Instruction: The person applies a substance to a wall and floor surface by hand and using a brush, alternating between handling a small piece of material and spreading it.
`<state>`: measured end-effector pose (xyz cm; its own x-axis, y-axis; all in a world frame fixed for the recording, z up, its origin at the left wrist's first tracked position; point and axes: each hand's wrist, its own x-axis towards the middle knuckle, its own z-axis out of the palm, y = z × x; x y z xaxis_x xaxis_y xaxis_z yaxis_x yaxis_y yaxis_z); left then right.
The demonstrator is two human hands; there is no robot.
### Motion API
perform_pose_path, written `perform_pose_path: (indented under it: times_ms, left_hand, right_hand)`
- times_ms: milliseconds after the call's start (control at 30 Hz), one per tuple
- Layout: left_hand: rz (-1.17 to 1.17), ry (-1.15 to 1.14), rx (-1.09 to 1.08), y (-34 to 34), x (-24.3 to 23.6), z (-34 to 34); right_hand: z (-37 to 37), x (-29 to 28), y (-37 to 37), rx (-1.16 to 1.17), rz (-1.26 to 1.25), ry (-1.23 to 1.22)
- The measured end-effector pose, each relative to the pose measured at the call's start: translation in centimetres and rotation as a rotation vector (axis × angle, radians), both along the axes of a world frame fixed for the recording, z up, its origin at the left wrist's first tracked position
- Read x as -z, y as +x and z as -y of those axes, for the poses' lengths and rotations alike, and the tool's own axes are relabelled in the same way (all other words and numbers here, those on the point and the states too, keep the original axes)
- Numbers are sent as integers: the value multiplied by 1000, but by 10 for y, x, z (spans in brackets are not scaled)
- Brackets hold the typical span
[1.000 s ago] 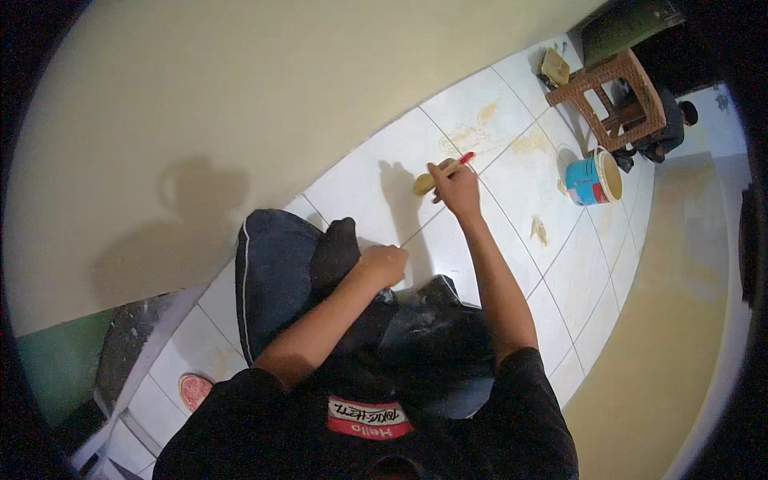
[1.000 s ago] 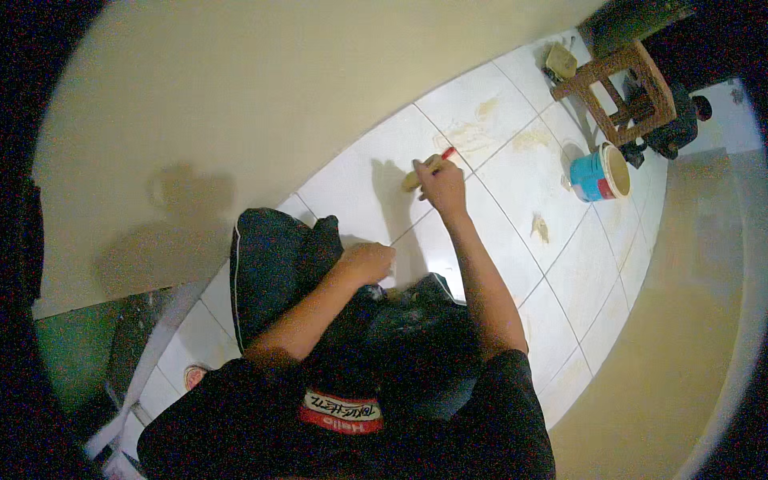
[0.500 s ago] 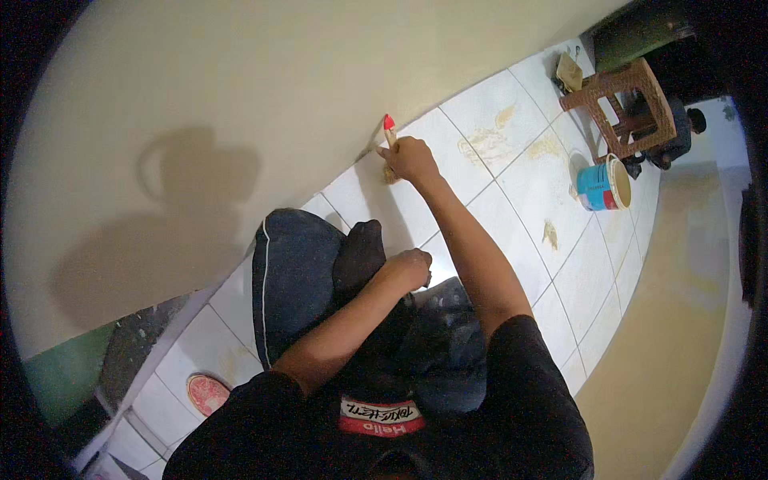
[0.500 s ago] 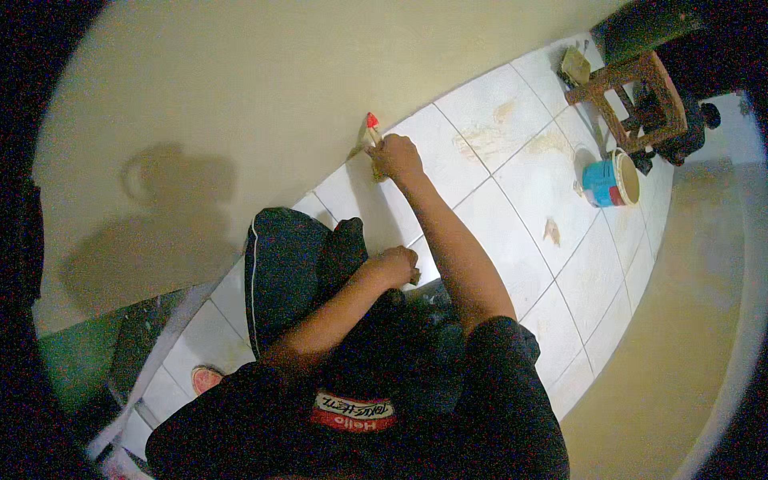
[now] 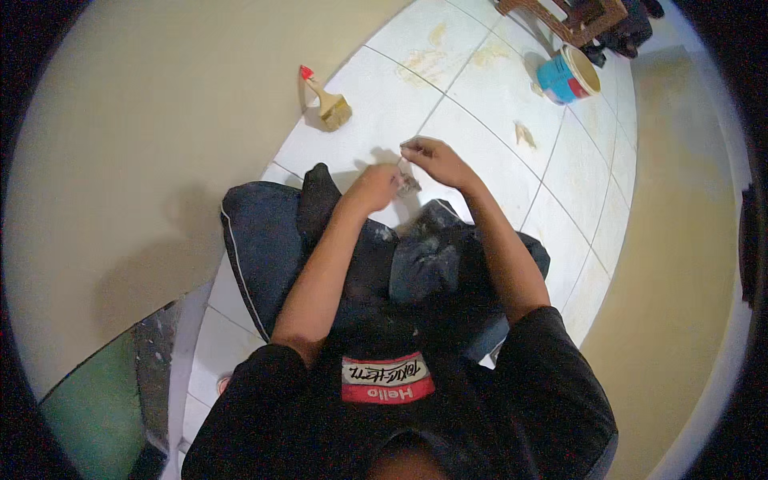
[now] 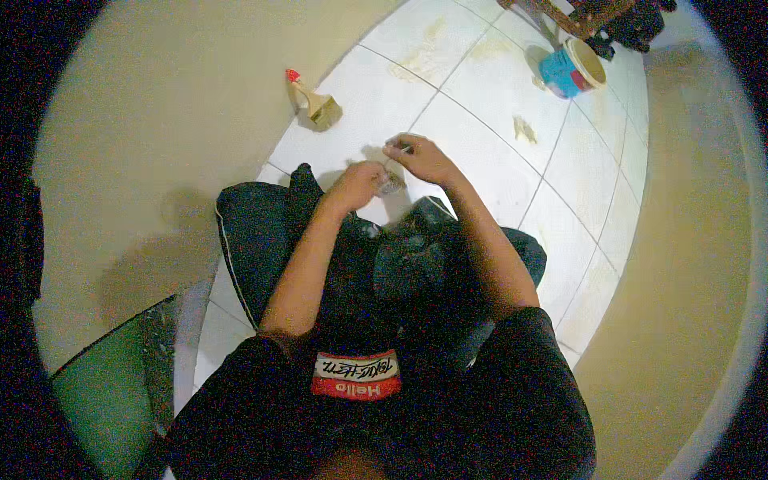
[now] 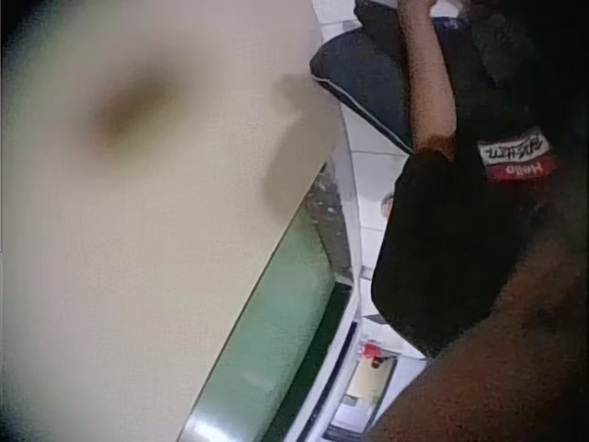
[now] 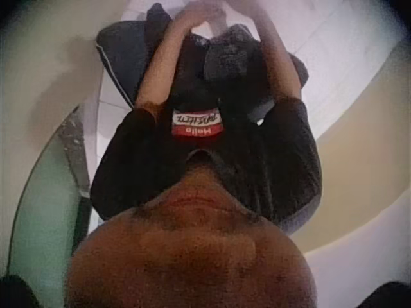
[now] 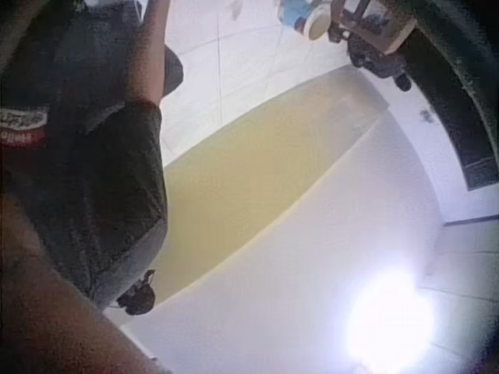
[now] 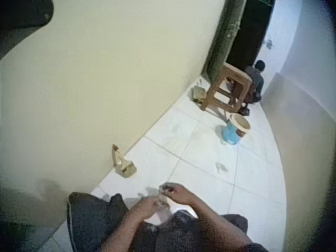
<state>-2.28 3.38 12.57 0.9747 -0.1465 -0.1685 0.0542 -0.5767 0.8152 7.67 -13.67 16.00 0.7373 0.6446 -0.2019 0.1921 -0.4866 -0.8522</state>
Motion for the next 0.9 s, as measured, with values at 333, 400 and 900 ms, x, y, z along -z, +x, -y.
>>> perform_pose_path:
  times_ms: [333, 400, 900]
  left_hand:
    - [-108, 187, -52, 5, -1, -19]
    - [-120, 172, 37, 2, 8, -14]
    - [-549, 12, 572, 2, 37, 72]
  right_hand:
    - [34, 46, -35, 235, 56, 16]
    - [46, 51, -26, 368, 251, -178]
    - [80, 108, -7, 548, 253, -512]
